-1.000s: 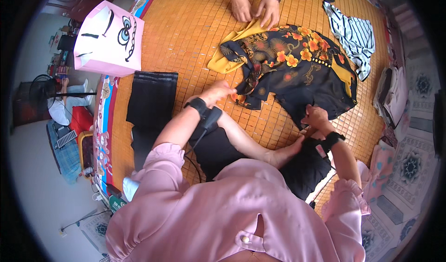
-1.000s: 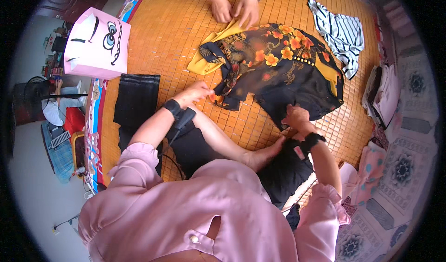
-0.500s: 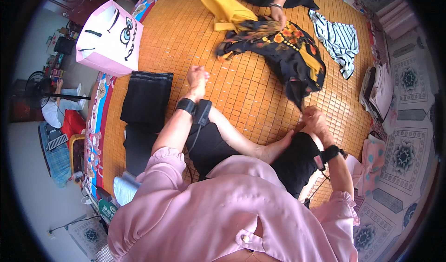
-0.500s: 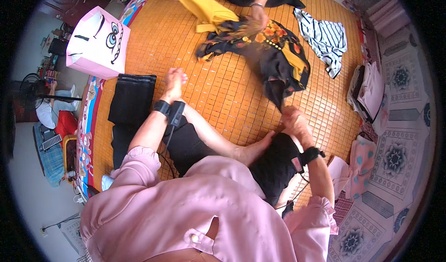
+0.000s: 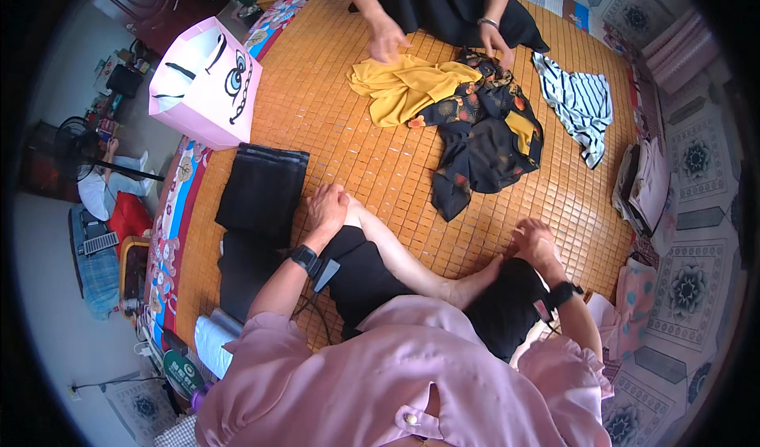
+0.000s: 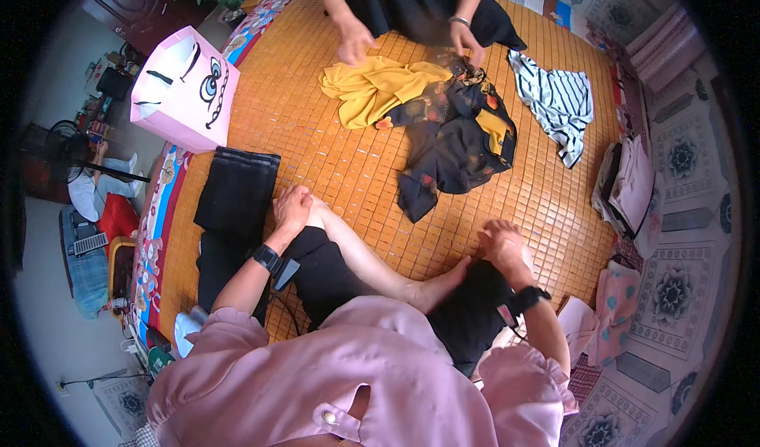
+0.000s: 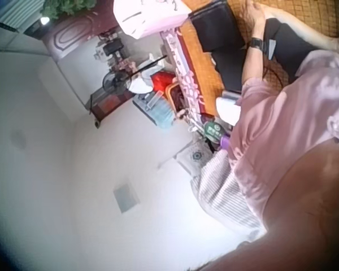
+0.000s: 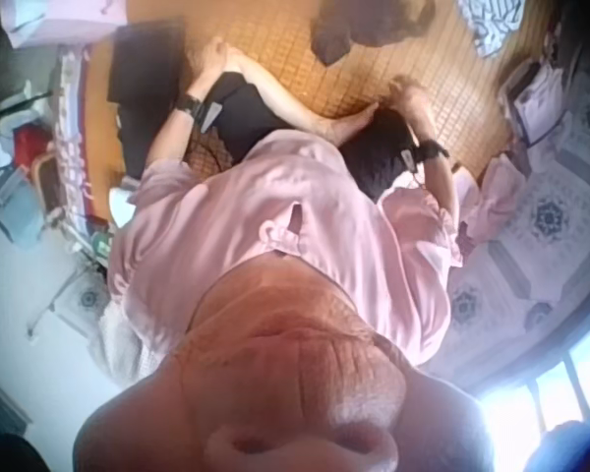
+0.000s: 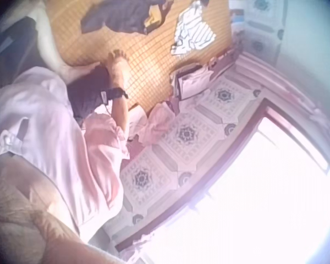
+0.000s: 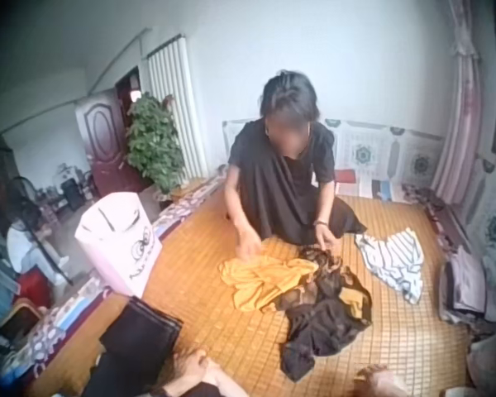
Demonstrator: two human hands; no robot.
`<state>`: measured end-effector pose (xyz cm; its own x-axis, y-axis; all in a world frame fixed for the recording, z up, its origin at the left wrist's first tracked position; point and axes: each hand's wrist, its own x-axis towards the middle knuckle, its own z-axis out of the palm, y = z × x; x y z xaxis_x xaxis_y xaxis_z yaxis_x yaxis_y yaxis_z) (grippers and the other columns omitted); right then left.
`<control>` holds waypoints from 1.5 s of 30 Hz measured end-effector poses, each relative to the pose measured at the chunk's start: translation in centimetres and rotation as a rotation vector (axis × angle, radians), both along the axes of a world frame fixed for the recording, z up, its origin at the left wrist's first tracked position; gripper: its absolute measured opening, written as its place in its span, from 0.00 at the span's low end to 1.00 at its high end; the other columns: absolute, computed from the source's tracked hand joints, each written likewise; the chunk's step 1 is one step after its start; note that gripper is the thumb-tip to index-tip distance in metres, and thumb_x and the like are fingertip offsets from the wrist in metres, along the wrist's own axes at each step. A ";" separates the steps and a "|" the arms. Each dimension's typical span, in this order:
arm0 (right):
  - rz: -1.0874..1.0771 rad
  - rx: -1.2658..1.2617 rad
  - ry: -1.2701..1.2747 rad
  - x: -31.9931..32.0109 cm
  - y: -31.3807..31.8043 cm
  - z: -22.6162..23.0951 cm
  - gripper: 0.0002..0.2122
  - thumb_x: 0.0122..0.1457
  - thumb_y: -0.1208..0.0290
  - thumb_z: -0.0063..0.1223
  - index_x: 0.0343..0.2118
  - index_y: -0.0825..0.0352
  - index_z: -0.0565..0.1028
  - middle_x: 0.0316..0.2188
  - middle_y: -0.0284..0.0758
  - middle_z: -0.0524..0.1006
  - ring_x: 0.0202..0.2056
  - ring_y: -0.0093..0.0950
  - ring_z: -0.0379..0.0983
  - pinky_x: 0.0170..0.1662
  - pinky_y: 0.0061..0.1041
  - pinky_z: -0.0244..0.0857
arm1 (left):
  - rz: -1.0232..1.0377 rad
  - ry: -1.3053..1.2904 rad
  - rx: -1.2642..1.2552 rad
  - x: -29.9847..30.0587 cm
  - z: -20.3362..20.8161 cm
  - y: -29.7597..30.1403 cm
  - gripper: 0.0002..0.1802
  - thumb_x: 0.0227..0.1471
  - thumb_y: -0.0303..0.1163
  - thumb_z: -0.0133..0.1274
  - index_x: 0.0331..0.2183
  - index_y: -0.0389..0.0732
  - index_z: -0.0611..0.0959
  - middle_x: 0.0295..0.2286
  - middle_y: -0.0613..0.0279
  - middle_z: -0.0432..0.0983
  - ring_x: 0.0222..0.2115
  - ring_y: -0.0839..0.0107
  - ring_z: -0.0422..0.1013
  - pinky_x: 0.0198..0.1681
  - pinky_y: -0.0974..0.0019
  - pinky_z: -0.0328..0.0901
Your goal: The person folds several clothing items on a mat, including a floral shirt and yellow fabric.
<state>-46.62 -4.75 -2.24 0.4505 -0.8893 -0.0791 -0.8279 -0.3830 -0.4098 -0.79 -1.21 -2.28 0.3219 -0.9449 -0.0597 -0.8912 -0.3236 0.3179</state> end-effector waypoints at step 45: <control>-0.379 -0.113 -0.065 -2.9 3.3 0.1 0.05 0.44 0.71 0.47 0.26 0.63 0.71 0.28 0.37 0.70 0.35 0.38 0.64 0.41 0.33 0.56 | 0.017 -0.114 0.001 -1.6 -0.1 -2.2 0.07 0.43 0.35 0.47 0.23 0.42 0.76 0.26 0.61 0.72 0.33 0.61 0.68 0.36 0.56 0.58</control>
<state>-49.52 -1.49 -2.13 0.0893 -0.9949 0.0471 -0.8929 -0.1009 -0.4387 -2.43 -3.41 -2.34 0.3427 -0.9392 -0.0228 -0.9159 -0.3394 0.2142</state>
